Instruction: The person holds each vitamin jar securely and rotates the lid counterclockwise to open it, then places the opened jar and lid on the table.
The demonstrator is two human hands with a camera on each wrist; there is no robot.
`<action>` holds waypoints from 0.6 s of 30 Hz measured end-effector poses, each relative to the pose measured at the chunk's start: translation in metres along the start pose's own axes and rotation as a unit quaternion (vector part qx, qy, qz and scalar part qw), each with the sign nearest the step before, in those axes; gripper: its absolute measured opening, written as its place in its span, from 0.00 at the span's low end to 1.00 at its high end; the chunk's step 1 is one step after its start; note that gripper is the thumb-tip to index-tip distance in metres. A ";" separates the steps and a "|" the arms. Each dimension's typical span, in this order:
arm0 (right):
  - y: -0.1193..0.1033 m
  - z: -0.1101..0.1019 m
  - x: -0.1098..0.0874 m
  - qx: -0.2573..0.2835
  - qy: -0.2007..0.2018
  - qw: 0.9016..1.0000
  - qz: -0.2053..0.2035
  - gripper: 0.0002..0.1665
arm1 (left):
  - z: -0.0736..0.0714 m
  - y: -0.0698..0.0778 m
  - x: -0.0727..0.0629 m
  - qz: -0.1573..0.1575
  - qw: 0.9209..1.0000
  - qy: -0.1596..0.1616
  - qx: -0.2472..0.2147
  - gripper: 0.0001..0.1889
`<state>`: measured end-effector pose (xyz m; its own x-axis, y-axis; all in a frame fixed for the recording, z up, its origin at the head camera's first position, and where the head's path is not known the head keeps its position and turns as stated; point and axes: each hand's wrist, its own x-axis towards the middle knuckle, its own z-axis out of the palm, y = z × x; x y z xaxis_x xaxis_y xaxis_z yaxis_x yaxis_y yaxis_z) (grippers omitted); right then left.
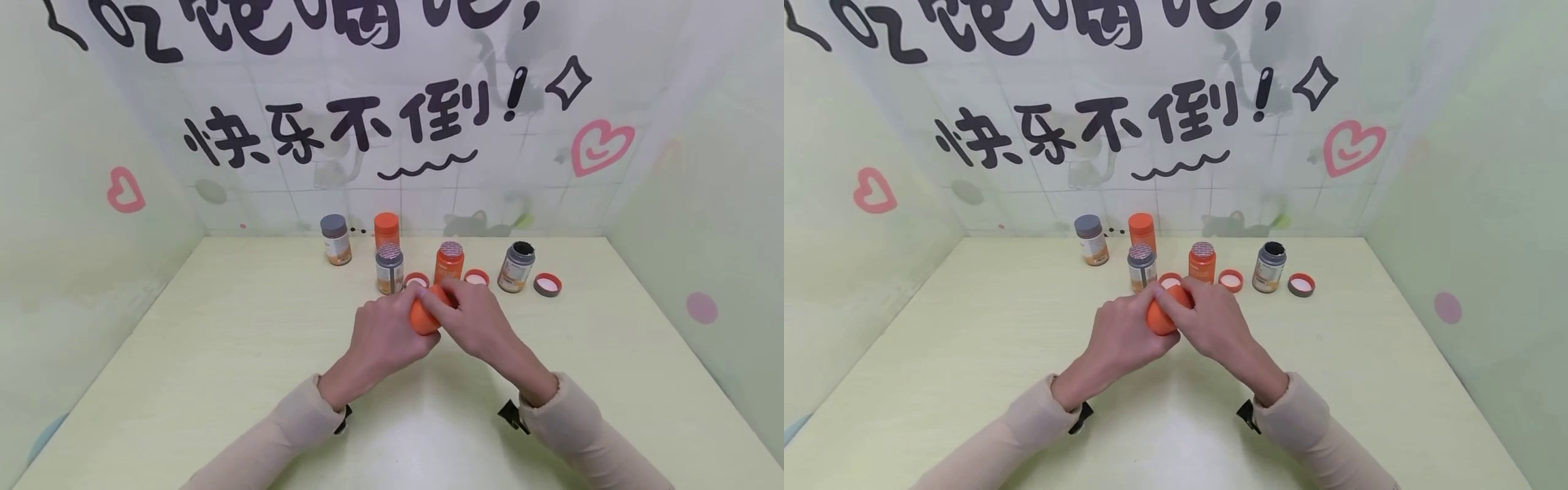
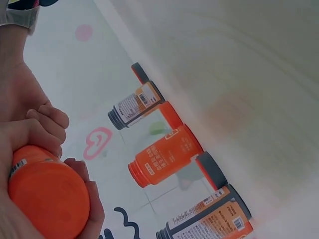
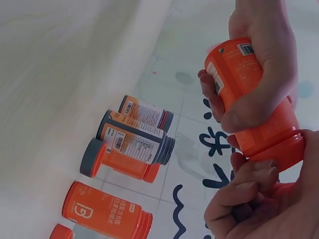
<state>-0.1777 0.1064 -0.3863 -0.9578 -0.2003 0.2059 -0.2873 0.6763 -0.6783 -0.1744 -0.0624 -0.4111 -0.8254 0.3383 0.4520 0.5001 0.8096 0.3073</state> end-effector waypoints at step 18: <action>-0.003 0.002 -0.004 0.031 0.052 0.997 -0.041 0.24 | -0.001 0.000 -0.001 -0.002 0.997 -0.001 -0.071 0.18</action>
<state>-0.1730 0.1037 -0.3864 -0.9266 -0.1764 0.3320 -0.3670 0.6156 -0.6973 -0.1739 -0.0634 -0.4107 -0.8277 0.3373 0.4485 0.5292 0.7350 0.4239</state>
